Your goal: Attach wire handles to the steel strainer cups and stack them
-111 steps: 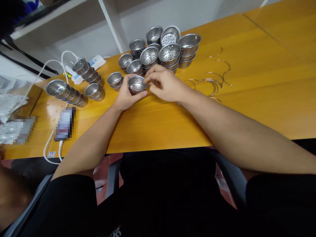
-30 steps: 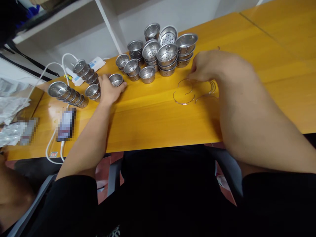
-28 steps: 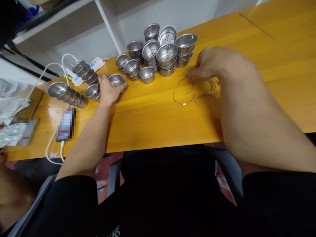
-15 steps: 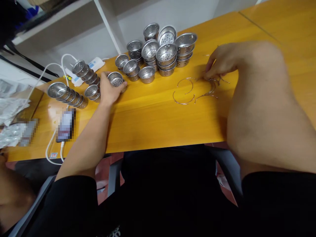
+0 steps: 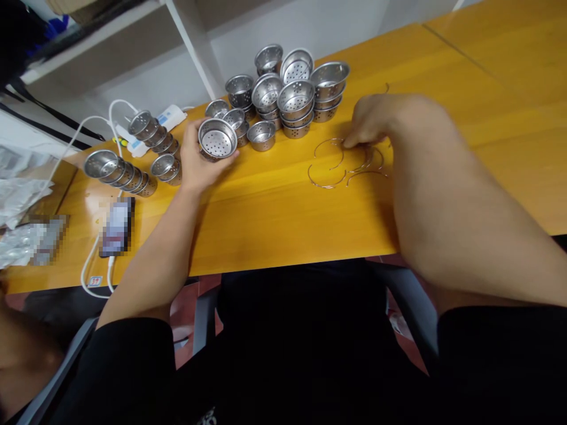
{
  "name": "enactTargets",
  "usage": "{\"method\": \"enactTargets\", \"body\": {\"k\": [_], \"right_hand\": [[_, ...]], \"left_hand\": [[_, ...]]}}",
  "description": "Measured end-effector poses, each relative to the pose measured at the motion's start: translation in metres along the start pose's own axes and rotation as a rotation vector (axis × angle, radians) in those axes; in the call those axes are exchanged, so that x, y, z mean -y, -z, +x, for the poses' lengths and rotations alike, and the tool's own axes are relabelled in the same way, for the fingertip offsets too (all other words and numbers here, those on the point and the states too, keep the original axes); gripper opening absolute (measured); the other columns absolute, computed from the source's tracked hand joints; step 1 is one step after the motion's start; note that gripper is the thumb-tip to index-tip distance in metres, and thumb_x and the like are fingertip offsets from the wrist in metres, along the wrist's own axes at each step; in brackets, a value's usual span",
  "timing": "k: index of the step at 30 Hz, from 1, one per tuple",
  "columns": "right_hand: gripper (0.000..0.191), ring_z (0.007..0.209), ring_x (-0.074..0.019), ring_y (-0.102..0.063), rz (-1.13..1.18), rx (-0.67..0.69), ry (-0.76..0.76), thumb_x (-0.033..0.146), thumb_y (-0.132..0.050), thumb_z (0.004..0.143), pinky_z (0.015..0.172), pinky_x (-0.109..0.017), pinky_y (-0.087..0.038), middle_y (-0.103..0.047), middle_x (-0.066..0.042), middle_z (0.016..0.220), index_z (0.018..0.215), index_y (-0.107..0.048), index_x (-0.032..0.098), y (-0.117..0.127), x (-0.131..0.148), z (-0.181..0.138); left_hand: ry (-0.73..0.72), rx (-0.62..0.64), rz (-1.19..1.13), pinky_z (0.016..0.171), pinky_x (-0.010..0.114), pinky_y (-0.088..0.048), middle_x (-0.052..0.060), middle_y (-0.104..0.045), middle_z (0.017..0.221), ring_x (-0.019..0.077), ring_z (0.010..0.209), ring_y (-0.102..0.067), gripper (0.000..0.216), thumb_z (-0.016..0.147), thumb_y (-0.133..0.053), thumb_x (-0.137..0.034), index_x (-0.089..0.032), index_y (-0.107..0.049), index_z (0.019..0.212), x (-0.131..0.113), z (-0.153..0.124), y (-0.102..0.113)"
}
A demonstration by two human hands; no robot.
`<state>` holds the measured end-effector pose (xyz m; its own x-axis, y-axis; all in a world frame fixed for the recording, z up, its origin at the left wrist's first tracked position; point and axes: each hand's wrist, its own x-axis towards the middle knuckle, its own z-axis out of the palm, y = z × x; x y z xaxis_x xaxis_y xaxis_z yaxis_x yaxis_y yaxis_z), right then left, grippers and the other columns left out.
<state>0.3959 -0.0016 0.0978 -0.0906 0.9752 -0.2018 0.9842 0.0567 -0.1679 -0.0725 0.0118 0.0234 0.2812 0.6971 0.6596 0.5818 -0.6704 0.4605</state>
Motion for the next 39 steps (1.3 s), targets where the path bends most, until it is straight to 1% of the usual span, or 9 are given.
{"method": "enactTargets", "body": {"k": [3,5,11,15,20,27,31,35,39], "right_hand": [[0.057,0.093,-0.034,-0.088,-0.112,0.162,-0.135,0.029,-0.105,0.112,0.08,-0.045,-0.055,-0.082,-0.02,0.086,0.068,-0.074,0.011,0.004,0.02,-0.009],[0.05,0.11,-0.0391,-0.091,-0.148,0.178,-0.161,0.032,-0.101,0.117,0.085,-0.044,-0.057,-0.086,-0.023,0.102,0.08,-0.076,0.01,0.006,0.027,-0.013],[0.036,0.116,-0.0441,-0.088,-0.155,0.234,-0.115,0.032,-0.089,0.124,0.093,-0.049,-0.063,-0.086,-0.026,0.114,0.097,-0.081,0.011,0.009,0.027,-0.016],[0.031,0.121,-0.0481,-0.088,-0.122,0.177,-0.138,0.037,-0.088,0.123,0.101,-0.054,-0.068,-0.086,-0.023,0.119,0.103,-0.082,0.014,0.011,0.019,-0.019],[0.018,0.103,-0.0385,-0.082,-0.082,0.087,-0.147,0.031,-0.085,0.122,0.094,-0.052,-0.065,-0.087,-0.018,0.115,0.11,-0.083,0.017,0.015,0.01,-0.022],[0.026,0.091,-0.0241,-0.069,-0.04,0.01,-0.154,0.034,-0.079,0.129,0.084,-0.047,-0.052,-0.088,-0.022,0.122,0.126,-0.086,0.009,0.018,0.008,-0.025],[0.006,0.083,-0.0201,-0.063,0.095,-0.087,-0.11,0.015,-0.083,0.123,0.08,-0.046,-0.052,-0.087,-0.016,0.112,0.117,-0.084,0.014,0.021,0.008,-0.033],[0.028,0.084,-0.0147,-0.069,0.198,-0.086,0.039,-0.007,-0.087,0.112,0.088,-0.04,-0.057,-0.087,-0.006,0.107,0.127,-0.089,0.016,0.023,0.014,-0.039],[0.04,0.091,-0.0136,-0.073,0.208,-0.128,0.118,-0.008,-0.09,0.111,0.091,-0.042,-0.054,-0.095,-0.007,0.116,0.144,-0.097,0.015,0.022,0.036,-0.049]], "left_hand": [[-0.055,0.05,-0.021,0.157,0.076,-0.051,0.015,-0.073,0.167,0.047,0.169,-0.071,0.102,0.087,-0.112,-0.087,-0.034,-0.069,0.162,-0.011,-0.003,-0.002],[-0.073,0.103,-0.029,0.156,0.076,-0.052,0.015,-0.074,0.169,0.047,0.17,-0.071,0.097,0.089,-0.114,-0.08,-0.034,-0.071,0.161,-0.021,-0.006,-0.005],[-0.107,0.426,0.014,0.164,0.08,-0.039,0.017,-0.058,0.203,0.0536,0.195,-0.051,0.092,0.081,-0.121,-0.067,-0.032,-0.077,0.155,-0.052,-0.013,-0.021],[-0.063,0.533,0.034,0.166,0.078,-0.04,0.021,-0.059,0.204,0.0533,0.196,-0.05,0.084,0.081,-0.12,-0.057,-0.027,-0.079,0.149,-0.066,-0.012,-0.022],[-0.02,0.469,0.012,0.158,0.067,-0.054,0.021,-0.076,0.183,0.0473,0.176,-0.072,0.093,0.087,-0.114,-0.051,-0.024,-0.073,0.165,-0.079,-0.013,-0.011],[-0.012,0.303,-0.154,0.147,0.068,-0.065,0.015,-0.081,0.169,0.0455,0.162,-0.082,0.102,0.089,-0.115,-0.075,-0.033,-0.067,0.168,-0.059,-0.019,-0.024],[0.036,0.223,-0.232,0.139,0.067,-0.07,0.012,-0.079,0.168,0.0434,0.157,-0.085,0.108,0.089,-0.112,-0.087,-0.039,-0.064,0.173,-0.045,-0.022,-0.035],[0.085,0.177,-0.234,0.143,0.067,-0.068,0.012,-0.079,0.165,0.0428,0.162,-0.083,0.114,0.094,-0.105,-0.093,-0.042,-0.058,0.184,-0.047,-0.016,-0.04],[0.106,0.164,-0.248,0.145,0.068,-0.066,0.013,-0.08,0.16,0.0411,0.158,-0.084,0.113,0.098,-0.092,-0.103,-0.04,-0.057,0.185,-0.048,-0.012,-0.042]]}}
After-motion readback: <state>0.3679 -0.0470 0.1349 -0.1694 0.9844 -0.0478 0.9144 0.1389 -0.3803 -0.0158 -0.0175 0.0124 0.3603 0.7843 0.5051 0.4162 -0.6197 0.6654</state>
